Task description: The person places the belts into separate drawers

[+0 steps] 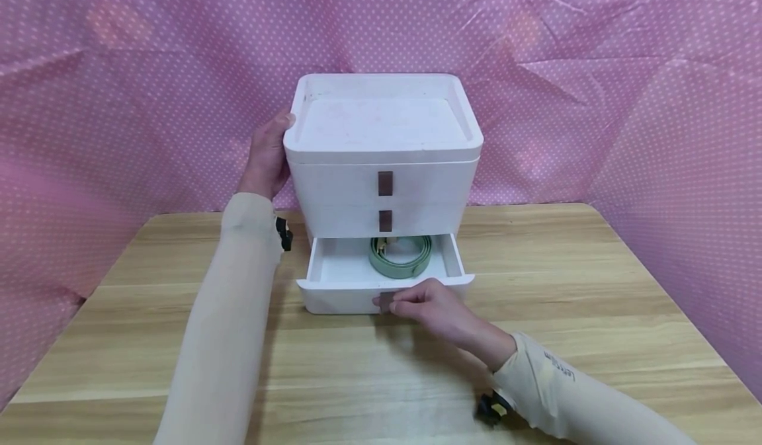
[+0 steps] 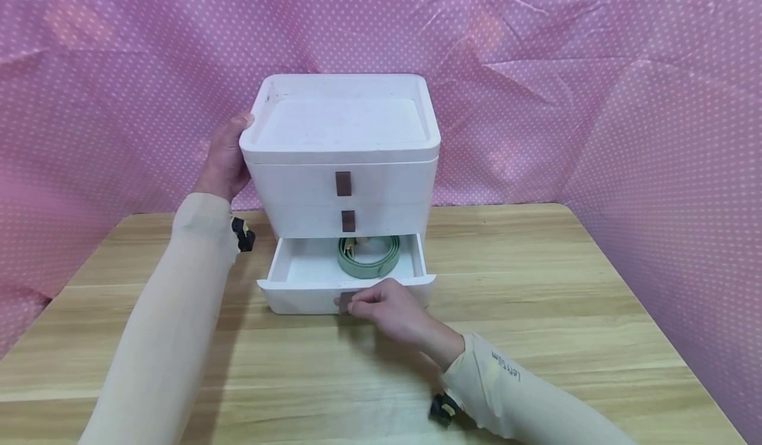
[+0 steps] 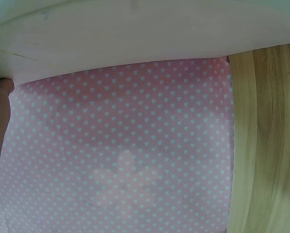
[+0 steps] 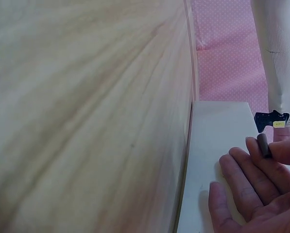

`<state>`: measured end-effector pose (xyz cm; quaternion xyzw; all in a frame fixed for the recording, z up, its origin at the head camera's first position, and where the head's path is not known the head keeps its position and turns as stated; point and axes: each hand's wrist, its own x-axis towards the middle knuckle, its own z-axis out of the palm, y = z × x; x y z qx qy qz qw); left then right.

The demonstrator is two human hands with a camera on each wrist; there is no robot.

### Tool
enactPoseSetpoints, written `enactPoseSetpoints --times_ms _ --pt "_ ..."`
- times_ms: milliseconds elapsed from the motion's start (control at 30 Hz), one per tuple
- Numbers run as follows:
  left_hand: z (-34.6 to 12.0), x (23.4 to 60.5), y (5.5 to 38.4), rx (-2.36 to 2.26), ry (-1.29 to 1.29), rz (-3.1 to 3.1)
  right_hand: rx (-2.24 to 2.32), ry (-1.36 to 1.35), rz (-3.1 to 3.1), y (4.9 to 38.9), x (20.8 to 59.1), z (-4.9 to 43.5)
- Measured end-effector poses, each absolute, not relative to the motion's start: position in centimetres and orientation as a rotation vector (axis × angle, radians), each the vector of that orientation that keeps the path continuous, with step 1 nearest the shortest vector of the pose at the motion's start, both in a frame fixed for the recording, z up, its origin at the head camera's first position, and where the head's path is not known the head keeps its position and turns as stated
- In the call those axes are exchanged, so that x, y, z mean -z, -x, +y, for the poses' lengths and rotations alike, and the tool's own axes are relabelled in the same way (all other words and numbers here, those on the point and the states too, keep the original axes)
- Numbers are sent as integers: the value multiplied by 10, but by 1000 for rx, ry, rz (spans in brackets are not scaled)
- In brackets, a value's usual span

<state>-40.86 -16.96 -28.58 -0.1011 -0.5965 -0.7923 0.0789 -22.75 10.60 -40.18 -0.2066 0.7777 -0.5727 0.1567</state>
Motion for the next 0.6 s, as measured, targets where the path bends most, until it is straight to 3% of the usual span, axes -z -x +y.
enactPoseSetpoints --times_ms 600 --pt "-170 284 407 2357 282 -1804 1593 579 2271 236 400 108"
